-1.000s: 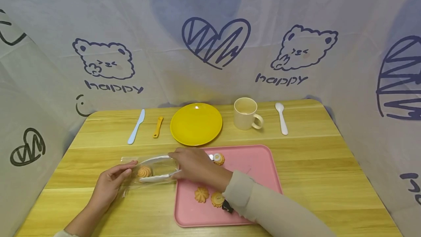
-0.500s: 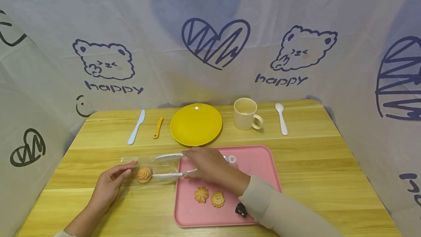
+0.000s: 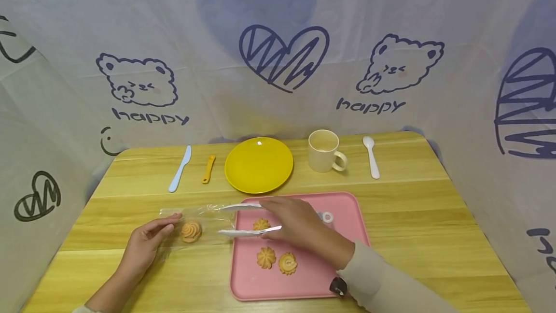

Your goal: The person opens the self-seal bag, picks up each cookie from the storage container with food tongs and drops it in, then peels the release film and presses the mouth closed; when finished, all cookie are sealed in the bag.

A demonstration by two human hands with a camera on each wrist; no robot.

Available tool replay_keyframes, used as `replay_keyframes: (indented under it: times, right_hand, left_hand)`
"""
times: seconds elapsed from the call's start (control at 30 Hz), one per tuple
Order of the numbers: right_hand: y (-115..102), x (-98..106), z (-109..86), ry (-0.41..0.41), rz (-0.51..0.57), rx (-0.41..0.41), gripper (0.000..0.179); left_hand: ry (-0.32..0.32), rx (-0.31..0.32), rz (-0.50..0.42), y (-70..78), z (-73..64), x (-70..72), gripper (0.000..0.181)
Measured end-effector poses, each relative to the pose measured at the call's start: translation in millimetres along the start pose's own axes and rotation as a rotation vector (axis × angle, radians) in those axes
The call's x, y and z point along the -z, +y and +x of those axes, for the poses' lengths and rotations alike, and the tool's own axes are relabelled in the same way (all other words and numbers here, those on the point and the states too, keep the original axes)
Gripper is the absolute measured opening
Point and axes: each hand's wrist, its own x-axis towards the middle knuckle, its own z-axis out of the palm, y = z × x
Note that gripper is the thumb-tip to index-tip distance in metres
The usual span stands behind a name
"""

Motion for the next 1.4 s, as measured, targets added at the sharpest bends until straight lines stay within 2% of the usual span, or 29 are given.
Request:
replay_keyframes:
  times: [0.23, 0.47, 0.7, 1.1, 1.4]
  right_hand:
    - [8, 4, -14.7, 0.015, -0.041, -0.019, 0.072]
    - [15, 5, -31.9, 0.052, -0.041, 0.011, 0.071]
    - [22, 6, -51.1, 0.093, -0.057, 0.006, 0.072]
    - [38, 9, -88.4, 0.12, -0.105, 0.007, 0.074]
    - [49, 15, -117.4, 0.068, -0.1, -0.005, 0.071]
  left_hand:
    - [-0.001, 0.015, 0.004, 0.3, -1.0, 0.5, 0.025]
    - [0.0, 0.009, 0.012, 1.2, -1.7, 0.3, 0.025]
    - [0.003, -0.004, 0.017, -1.3, -0.1, 1.0, 0.024]
    - [-0.007, 0.001, 0.014, -4.3, 2.4, 2.3, 0.023]
    - [-0.005, -0.001, 0.02, -5.5, 3.0, 2.3, 0.023]
